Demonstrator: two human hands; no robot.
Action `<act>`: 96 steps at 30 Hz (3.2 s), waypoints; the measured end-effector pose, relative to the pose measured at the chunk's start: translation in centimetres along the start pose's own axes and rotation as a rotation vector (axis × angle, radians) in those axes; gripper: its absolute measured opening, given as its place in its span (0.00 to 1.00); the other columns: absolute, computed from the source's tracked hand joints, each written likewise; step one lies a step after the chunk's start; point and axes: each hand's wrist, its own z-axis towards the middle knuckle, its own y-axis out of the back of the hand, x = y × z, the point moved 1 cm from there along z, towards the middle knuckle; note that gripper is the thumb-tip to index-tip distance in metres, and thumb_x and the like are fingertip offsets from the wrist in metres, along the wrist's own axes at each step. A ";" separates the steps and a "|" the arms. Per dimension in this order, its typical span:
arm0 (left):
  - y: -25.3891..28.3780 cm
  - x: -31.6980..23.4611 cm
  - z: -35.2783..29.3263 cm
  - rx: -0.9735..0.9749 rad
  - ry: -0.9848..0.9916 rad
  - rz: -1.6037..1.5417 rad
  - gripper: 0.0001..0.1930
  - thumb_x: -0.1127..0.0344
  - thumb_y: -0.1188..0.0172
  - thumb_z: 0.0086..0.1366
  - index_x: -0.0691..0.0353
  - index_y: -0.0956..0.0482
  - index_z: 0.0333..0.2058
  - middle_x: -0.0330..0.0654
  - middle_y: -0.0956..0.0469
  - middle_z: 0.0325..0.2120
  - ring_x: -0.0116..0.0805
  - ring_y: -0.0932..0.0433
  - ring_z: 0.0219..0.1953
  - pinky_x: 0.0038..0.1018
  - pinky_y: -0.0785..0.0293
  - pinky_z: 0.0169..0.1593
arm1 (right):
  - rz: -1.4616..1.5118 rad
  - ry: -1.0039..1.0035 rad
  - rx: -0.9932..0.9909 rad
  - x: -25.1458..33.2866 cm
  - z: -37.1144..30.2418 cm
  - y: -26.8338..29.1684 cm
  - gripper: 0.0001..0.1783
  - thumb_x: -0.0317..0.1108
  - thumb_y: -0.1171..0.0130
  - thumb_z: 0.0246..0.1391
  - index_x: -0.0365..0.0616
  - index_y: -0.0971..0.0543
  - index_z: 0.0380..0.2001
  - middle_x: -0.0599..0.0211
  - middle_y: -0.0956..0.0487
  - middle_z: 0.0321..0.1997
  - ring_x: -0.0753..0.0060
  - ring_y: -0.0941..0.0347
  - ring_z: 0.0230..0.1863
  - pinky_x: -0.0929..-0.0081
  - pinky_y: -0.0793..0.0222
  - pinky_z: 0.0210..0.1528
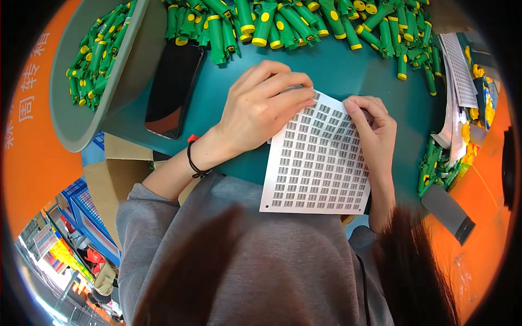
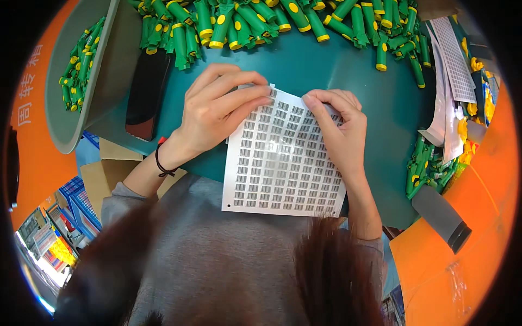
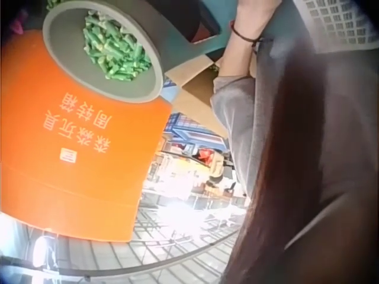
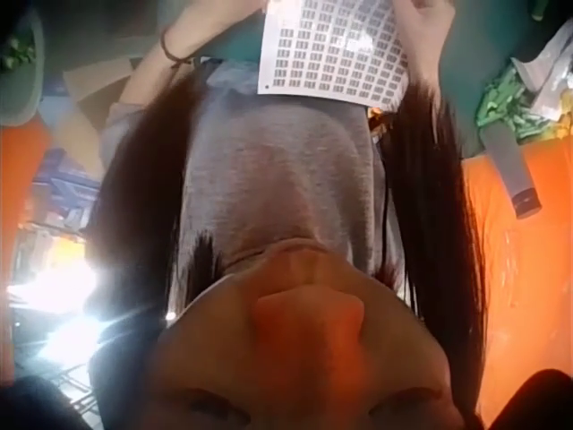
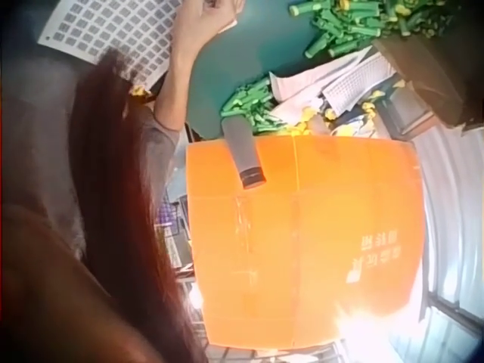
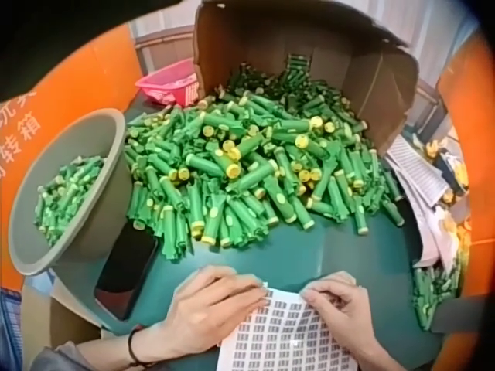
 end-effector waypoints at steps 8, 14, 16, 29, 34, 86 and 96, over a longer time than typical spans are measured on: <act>-0.4 0.0 0.8 -0.016 0.330 -0.269 0.12 0.65 0.27 0.57 0.60 0.13 0.40 0.40 0.17 0.34 0.37 0.19 0.36 0.29 0.22 0.39 | -0.062 0.079 -0.006 -0.6 -0.2 0.4 0.07 0.26 0.36 0.60 0.37 0.17 0.41 0.69 0.21 0.42 0.80 0.29 0.44 0.83 0.35 0.47; 0.0 -0.7 0.7 0.123 0.384 -0.556 0.15 0.73 0.31 0.61 0.62 0.14 0.47 0.44 0.16 0.41 0.32 0.16 0.39 0.21 0.21 0.41 | -0.076 0.274 0.033 1.6 -0.3 -0.9 0.09 0.25 0.35 0.59 0.39 0.16 0.43 0.72 0.19 0.38 0.84 0.28 0.39 0.84 0.33 0.42; 0.1 -0.6 0.6 0.082 0.238 -0.431 0.15 0.74 0.30 0.60 0.61 0.14 0.47 0.44 0.16 0.42 0.31 0.16 0.40 0.21 0.21 0.41 | 0.059 0.128 0.000 1.7 -0.5 -1.3 0.08 0.23 0.33 0.57 0.39 0.15 0.41 0.70 0.17 0.39 0.83 0.25 0.37 0.84 0.30 0.39; 1.2 -1.0 0.5 0.134 0.405 -0.669 0.14 0.75 0.29 0.56 0.60 0.12 0.43 0.43 0.16 0.41 0.33 0.17 0.40 0.22 0.22 0.45 | 0.043 0.359 -0.014 1.6 -1.7 -1.2 0.14 0.19 0.30 0.50 0.35 0.16 0.42 0.65 0.17 0.39 0.75 0.25 0.41 0.80 0.31 0.41; 1.0 -0.7 1.5 0.088 -0.117 -0.125 0.15 0.73 0.27 0.50 0.59 0.11 0.39 0.39 0.17 0.40 0.33 0.20 0.36 0.24 0.23 0.39 | 0.071 0.286 -0.009 0.4 -1.6 -0.9 0.12 0.18 0.31 0.50 0.36 0.14 0.40 0.68 0.18 0.37 0.77 0.29 0.42 0.81 0.34 0.42; -1.2 0.0 0.8 -0.074 0.258 -0.361 0.09 0.77 0.33 0.61 0.65 0.21 0.39 0.43 0.20 0.44 0.33 0.23 0.37 0.24 0.27 0.35 | -0.432 0.175 -0.544 -4.0 5.8 7.5 0.19 0.30 0.30 0.55 0.41 0.21 0.49 0.61 0.19 0.43 0.70 0.22 0.41 0.73 0.25 0.44; -0.8 -4.3 4.8 -0.087 0.303 -0.731 0.35 0.77 0.25 0.52 0.66 0.32 0.58 0.48 0.22 0.52 0.38 0.22 0.55 0.33 0.26 0.57 | 0.695 -0.001 -0.094 1.9 -1.1 2.2 0.13 0.30 0.45 0.68 0.31 0.23 0.50 0.63 0.19 0.35 0.79 0.23 0.33 0.81 0.26 0.38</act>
